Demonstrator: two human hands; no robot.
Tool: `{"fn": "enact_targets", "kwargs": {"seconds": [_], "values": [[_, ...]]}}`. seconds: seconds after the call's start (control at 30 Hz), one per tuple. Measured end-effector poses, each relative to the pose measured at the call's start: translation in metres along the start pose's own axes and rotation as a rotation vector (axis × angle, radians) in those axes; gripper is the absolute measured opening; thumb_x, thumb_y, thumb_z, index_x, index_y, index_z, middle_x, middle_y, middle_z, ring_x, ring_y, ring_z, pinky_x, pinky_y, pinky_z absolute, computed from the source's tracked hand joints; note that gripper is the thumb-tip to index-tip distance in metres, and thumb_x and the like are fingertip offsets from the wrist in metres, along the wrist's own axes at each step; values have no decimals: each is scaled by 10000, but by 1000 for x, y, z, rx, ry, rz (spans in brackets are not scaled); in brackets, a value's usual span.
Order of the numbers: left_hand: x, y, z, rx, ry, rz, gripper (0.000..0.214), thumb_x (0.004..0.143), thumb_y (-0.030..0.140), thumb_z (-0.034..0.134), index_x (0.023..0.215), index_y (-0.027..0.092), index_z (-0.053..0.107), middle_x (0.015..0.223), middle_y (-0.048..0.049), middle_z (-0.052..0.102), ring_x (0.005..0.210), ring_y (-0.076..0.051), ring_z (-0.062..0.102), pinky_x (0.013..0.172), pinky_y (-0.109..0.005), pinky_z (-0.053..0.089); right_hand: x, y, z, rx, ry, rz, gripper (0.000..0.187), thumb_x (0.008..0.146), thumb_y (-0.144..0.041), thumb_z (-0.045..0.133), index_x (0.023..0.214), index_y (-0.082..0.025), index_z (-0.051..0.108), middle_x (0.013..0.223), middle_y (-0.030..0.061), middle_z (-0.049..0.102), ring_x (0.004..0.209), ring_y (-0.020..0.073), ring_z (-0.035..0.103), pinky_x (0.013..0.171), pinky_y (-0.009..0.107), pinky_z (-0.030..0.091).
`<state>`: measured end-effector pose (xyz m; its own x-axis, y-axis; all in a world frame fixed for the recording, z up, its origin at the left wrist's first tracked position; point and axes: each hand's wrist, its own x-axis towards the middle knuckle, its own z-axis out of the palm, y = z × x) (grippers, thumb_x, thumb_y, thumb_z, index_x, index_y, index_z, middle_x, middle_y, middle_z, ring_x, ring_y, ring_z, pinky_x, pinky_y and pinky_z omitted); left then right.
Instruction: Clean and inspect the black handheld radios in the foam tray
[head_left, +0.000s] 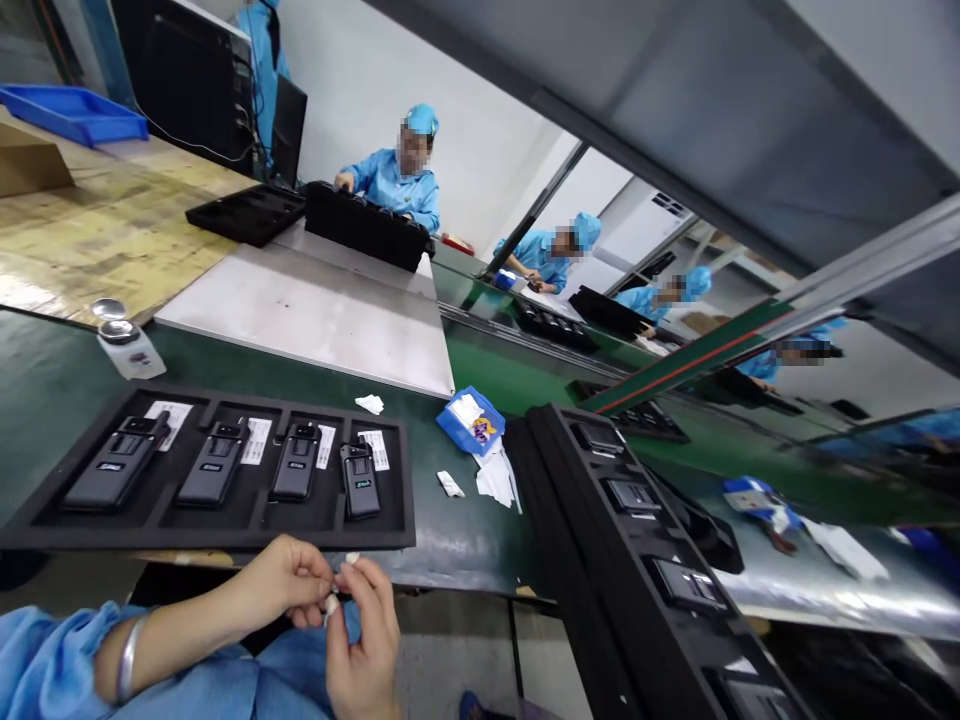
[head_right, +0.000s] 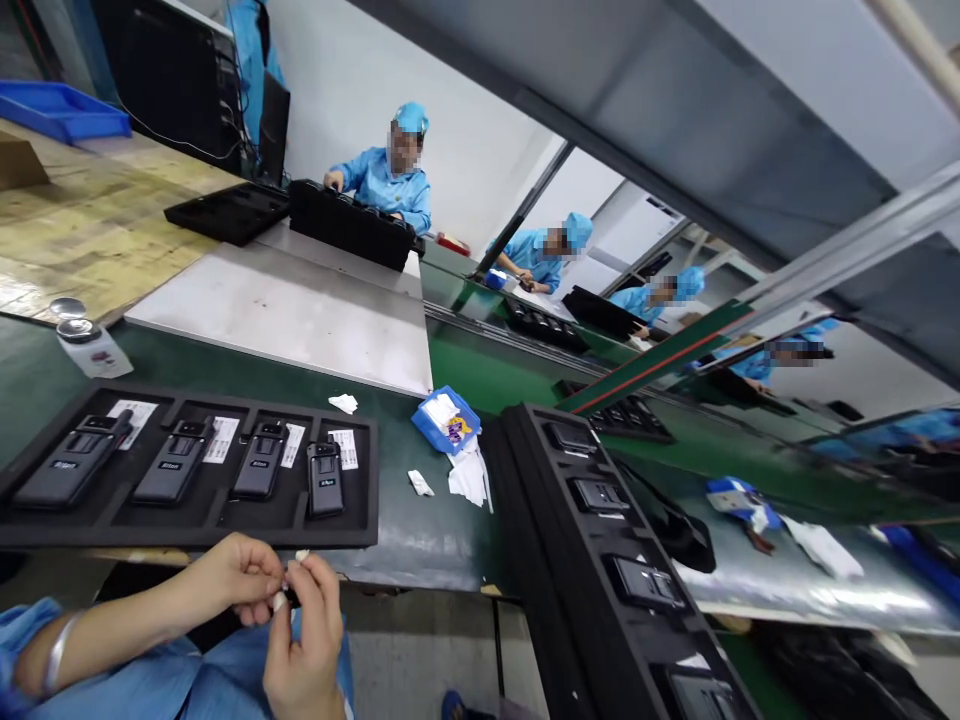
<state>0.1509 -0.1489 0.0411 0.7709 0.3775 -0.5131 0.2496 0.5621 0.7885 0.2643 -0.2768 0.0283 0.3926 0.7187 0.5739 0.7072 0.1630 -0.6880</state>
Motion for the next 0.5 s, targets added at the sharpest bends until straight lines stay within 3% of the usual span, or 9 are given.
{"fn": "enact_targets", "kwargs": {"seconds": [0.1, 0.2, 0.33, 0.4, 0.5], "values": [[5, 0, 14, 19, -44, -78, 441, 634, 508, 845, 763, 110, 708, 739, -96, 756, 616, -175, 702, 566, -239, 508, -12, 15, -6, -36, 67, 17, 406, 887, -107, 544, 1261, -245, 619, 1158, 106, 638, 1021, 223, 676, 845, 378, 604], [8, -1, 21, 36, -19, -102, 494, 625, 443, 843, 973, 113, 724, 849, -105, 770, 658, -196, 713, 575, -252, 512, -37, 37, -17, -21, 162, 154, 324, 908, -155, 554, 1213, -216, 648, 1143, 123, 632, 878, 189, 691, 755, 327, 607], [2, 6, 10, 290, 147, 175, 357, 775, 392, 728, 1037, 150, 753, 894, -97, 772, 773, -222, 714, 702, -290, 539, -91, 93, -50, -57, 345, 542, 299, 885, -385, 570, 1106, -198, 643, 1115, 134, 636, 767, 212, 697, 661, 348, 606], [-4, 12, 0, 483, 248, 353, 251, 852, 350, 658, 1007, 195, 781, 924, -81, 772, 847, -227, 711, 780, -288, 531, -112, 127, -72, -205, 428, 772, 319, 824, -507, 547, 1025, -270, 620, 900, 57, 684, 742, 267, 712, 641, 388, 606], [-11, 16, -14, 652, 387, 506, 209, 880, 299, 631, 999, 236, 791, 926, -61, 768, 855, -216, 706, 796, -265, 515, -120, 171, -99, -334, 441, 896, 298, 767, -572, 570, 835, -282, 583, 656, 10, 629, 609, 314, 691, 515, 420, 563]]}}
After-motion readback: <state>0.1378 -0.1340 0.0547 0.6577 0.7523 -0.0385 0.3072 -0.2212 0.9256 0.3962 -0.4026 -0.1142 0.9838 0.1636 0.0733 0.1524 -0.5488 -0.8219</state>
